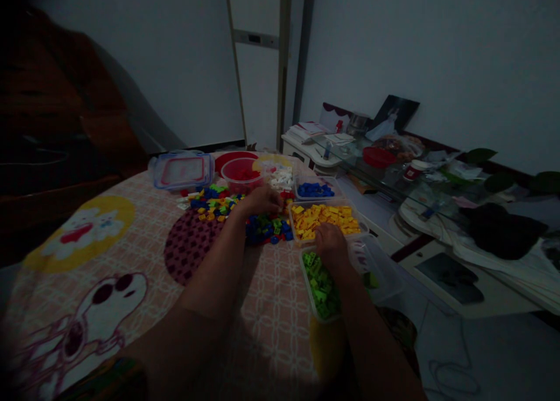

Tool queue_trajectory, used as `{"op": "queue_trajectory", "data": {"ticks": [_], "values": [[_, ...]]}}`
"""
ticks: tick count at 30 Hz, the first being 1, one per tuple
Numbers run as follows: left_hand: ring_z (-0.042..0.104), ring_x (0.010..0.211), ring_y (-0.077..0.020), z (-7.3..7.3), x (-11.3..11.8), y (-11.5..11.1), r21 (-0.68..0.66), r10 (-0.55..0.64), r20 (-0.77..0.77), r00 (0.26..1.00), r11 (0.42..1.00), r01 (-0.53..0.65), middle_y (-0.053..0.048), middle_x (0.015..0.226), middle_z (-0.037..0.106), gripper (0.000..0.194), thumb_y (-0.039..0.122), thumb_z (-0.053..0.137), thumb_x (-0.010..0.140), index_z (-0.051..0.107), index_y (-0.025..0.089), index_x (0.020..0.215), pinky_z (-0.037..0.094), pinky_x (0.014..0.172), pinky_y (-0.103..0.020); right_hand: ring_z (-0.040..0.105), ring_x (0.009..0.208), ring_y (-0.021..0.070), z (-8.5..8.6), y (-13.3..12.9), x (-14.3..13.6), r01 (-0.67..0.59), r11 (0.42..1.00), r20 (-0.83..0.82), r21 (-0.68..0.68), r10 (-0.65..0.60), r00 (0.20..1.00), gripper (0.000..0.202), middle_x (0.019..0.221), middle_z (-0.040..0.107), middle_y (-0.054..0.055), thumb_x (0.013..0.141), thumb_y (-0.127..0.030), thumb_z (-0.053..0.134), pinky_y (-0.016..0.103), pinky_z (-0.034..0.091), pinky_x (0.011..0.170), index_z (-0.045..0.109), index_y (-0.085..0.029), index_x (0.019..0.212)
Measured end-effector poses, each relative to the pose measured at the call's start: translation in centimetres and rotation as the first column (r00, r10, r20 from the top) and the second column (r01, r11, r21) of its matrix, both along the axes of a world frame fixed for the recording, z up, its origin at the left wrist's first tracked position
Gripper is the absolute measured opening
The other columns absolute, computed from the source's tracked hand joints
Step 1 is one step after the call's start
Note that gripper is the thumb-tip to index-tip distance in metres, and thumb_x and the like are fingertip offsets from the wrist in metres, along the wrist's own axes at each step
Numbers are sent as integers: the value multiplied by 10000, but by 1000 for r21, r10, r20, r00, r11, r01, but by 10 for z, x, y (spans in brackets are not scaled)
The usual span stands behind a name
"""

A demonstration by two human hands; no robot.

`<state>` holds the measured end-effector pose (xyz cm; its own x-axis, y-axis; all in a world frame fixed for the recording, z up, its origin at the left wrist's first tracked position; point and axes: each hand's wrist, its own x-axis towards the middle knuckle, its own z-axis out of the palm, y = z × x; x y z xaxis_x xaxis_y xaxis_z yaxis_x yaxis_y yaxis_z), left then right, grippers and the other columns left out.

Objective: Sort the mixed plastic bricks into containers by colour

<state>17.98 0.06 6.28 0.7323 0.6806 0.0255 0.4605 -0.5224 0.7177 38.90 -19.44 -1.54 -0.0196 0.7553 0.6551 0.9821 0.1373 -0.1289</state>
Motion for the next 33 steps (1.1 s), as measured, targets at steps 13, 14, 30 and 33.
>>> {"op": "queue_trajectory", "data": {"ticks": [13,14,30,33], "values": [[703,768,-221,3,23,-29,188,-39,-387,921,975,120,-77,793,771,160,181,815,606,795,176,765,488,696,-246,618,928,246,2,0,0,25,998,-24,-62,-27,999,302,926,712,122,971,-262,420,400,492,891,706,-202,897],[706,779,-217,3,20,-27,189,-43,-381,924,974,123,-76,820,779,152,173,788,636,802,180,787,489,700,-245,618,927,245,2,0,-1,30,998,-29,-56,-32,999,305,926,713,124,971,-265,417,398,491,891,705,-201,890],[678,708,-154,-8,6,-8,50,-30,-107,994,998,36,-14,733,760,125,171,730,676,792,178,784,478,671,-206,615,976,261,1,-1,0,16,999,-11,-38,-16,1000,302,949,707,133,976,-255,410,426,494,914,703,-198,928],[636,637,-134,-6,-1,-3,-8,16,7,1000,1000,-16,-2,664,724,130,205,716,689,781,156,791,452,614,-203,613,972,260,1,-1,-1,18,999,-14,-43,-18,1000,303,925,704,124,973,-249,408,428,488,925,705,-204,929]]}}
